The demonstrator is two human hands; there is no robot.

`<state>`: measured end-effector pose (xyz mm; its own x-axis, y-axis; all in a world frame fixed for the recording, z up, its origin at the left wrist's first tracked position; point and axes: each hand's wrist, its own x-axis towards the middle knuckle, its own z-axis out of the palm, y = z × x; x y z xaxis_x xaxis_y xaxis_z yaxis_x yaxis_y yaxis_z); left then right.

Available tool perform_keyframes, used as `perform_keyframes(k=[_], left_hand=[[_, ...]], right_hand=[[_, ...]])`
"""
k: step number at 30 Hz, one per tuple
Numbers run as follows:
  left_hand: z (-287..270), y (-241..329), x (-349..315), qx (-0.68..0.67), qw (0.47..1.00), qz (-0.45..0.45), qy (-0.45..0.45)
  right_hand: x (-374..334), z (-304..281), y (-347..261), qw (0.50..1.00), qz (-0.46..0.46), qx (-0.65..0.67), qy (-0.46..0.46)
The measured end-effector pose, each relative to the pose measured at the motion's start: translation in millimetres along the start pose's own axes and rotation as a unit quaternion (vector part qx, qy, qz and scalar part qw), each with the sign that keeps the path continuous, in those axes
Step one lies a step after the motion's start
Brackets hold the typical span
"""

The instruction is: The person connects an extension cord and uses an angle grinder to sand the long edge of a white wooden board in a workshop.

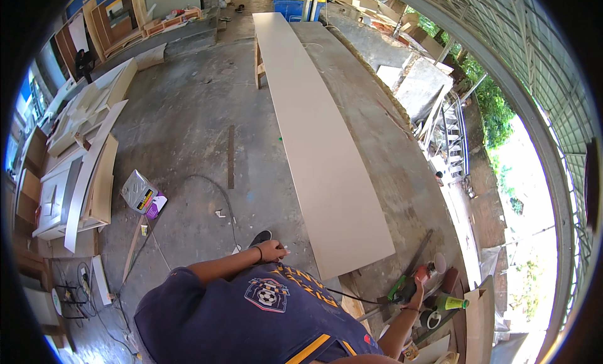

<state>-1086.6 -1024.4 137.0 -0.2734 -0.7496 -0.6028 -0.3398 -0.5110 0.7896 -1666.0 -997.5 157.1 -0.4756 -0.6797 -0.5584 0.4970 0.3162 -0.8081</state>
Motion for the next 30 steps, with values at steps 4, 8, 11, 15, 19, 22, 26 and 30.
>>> perform_keyframes(k=[4, 8, 11, 15, 19, 22, 26, 30], left_hand=[[-1, -2, 2, 0.032, 0.999, -0.008, -0.004], [-2, -15, 8, 0.031, 0.999, -0.021, -0.001], [-3, -20, 11, 0.012, 1.000, -0.022, 0.009], [-5, -18, 10, 0.021, 0.999, -0.027, 0.009], [-5, -17, 7, 0.042, 0.999, -0.027, 0.006], [-6, -17, 9, 0.068, 0.997, -0.023, -0.006], [-11, -18, 11, 0.082, 0.996, -0.002, -0.032], [-18, -20, 6, 0.094, 0.995, -0.019, -0.006]], right_hand=[[-17, 10, -9, 0.996, 0.003, -0.084, 0.037], [-48, 34, -22, 0.974, 0.025, -0.196, 0.108], [-67, 52, -31, 0.955, 0.014, -0.247, 0.162], [-76, 52, -28, 0.947, -0.054, -0.269, 0.165], [-70, 37, -10, 0.923, -0.122, -0.327, 0.160], [-65, 29, 1, 0.908, -0.165, -0.346, 0.168], [-66, 32, 16, 0.870, -0.250, -0.371, 0.208], [-85, 37, 17, 0.855, -0.241, -0.411, 0.203]])
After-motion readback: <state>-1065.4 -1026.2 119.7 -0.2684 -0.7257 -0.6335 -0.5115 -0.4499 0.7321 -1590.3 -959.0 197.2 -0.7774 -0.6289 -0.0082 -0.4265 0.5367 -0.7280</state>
